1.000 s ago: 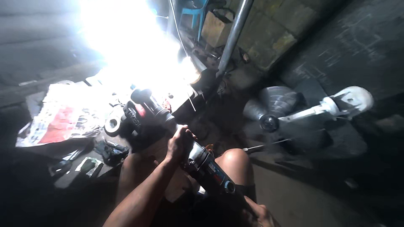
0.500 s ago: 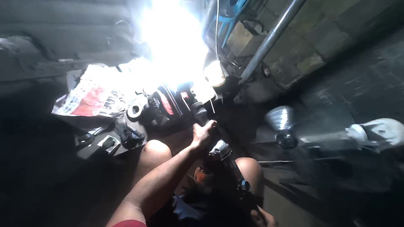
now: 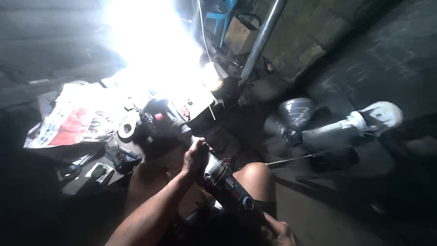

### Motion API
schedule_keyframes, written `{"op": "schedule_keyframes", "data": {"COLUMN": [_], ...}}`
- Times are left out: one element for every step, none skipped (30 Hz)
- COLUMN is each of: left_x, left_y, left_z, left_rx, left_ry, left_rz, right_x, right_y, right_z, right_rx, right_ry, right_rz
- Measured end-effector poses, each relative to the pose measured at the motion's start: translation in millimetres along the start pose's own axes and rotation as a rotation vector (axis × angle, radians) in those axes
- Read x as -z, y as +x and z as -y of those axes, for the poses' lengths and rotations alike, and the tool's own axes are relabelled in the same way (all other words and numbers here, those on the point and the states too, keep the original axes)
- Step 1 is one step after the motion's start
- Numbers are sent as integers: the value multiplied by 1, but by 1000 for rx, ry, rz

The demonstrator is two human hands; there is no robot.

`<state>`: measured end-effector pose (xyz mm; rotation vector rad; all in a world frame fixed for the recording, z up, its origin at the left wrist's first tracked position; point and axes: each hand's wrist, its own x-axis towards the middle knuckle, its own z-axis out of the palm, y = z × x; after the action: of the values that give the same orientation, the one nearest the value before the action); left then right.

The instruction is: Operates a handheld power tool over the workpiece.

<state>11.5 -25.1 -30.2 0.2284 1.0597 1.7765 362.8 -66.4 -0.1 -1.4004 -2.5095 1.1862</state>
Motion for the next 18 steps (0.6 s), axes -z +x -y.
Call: {"op": "schedule_keyframes", "data": {"left_x": [-1,-2,-3,-4,-5,-6,-9,-12,-15,-19,-21,-21,-21,-21,-22,-23,-25,-26], "left_y": [0,0,0,0,2,4,6,7,9,10,13,16,21,25,28,30,32,33], "left_z": [0,0,0,0,1,2,2,2,1,-1,-2,-1,1,3,5,6,6,6], "left_rx": [-6,-6,-3,-1,8,22,34,46,52,55,49,36,21,6,-9,-28,-38,-46], "left_ry": [-10,-17,-29,-45,-61,-62,-43,-23,8,40,77,129,161,186,208,224,231,230], "left_rz": [-14,-13,-4,19,51,76,81,73,44,2,-32,-62,-88,-103,-121,-130,-138,-145], "right_x": [0,-1,-3,-4,-5,-4,-3,-2,-1,0,1,1,2,2,2,2,2,2], "right_y": [-1,-1,-2,-3,-4,-5,-6,-6,-6,-4,-3,-1,0,0,0,1,1,1], "right_z": [1,1,-1,-4,-6,-7,-6,-5,-3,0,3,4,4,4,4,4,4,4], "right_rx": [7,18,31,39,37,26,11,5,8,18,20,16,12,8,5,4,0,-4], "right_ry": [-11,-10,-2,3,8,14,24,36,60,91,124,148,164,179,196,210,217,215], "right_rz": [-9,-17,-26,-30,-30,-29,-23,-23,-23,-25,-31,-31,-33,-38,-42,-46,-49,-54]}}
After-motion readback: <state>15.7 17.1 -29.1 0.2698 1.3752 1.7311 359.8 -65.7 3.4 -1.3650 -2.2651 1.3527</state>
